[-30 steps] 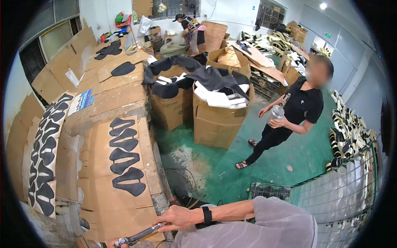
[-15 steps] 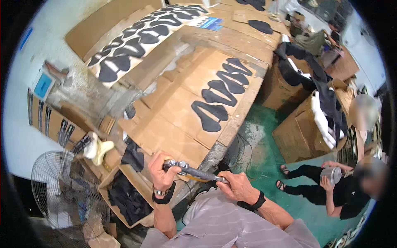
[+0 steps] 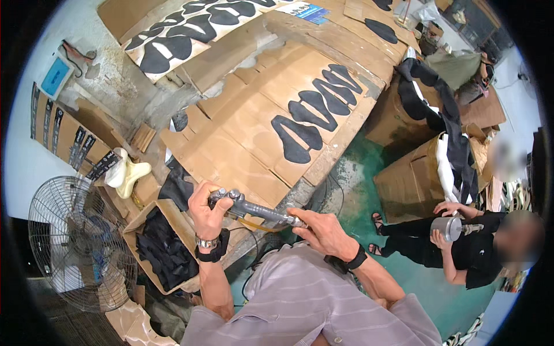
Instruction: Using a spray gun to apply adhesive to material pieces and assembling them on a cardboard-covered workstation.
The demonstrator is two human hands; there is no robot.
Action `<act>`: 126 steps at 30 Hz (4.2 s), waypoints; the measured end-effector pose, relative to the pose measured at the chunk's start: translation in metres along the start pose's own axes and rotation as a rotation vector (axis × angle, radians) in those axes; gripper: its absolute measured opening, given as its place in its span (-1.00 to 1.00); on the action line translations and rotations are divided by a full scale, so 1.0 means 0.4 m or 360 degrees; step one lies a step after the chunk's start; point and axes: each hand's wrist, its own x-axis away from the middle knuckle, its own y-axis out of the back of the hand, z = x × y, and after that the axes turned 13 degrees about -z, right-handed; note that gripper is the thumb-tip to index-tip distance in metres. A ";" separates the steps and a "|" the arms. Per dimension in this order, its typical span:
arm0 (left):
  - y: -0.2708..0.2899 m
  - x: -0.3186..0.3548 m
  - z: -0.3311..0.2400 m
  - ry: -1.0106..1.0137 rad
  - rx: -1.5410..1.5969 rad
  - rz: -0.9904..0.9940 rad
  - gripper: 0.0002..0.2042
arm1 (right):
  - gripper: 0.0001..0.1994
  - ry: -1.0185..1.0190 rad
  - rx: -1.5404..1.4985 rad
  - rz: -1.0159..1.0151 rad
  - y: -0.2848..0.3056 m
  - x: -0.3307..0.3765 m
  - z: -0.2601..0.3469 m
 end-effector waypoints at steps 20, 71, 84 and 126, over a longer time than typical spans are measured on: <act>0.028 -0.013 0.073 0.0609 -0.0488 0.0013 -0.55 | -0.64 0.0216 0.0549 -0.0007 -0.092 -0.093 -0.025; 0.408 -0.471 0.787 0.0170 -0.1979 -0.0394 -0.44 | -0.75 -0.0728 0.0642 0.0163 0.091 0.184 -0.312; -0.157 0.071 0.171 0.0641 -0.0025 0.0458 -0.78 | -0.61 -0.0446 0.0188 0.0057 0.016 -0.071 -0.068; -0.628 -0.164 -0.125 -0.0621 -0.0490 0.0804 -0.64 | -0.76 -0.0854 -0.0099 -0.1037 0.278 -0.016 -0.254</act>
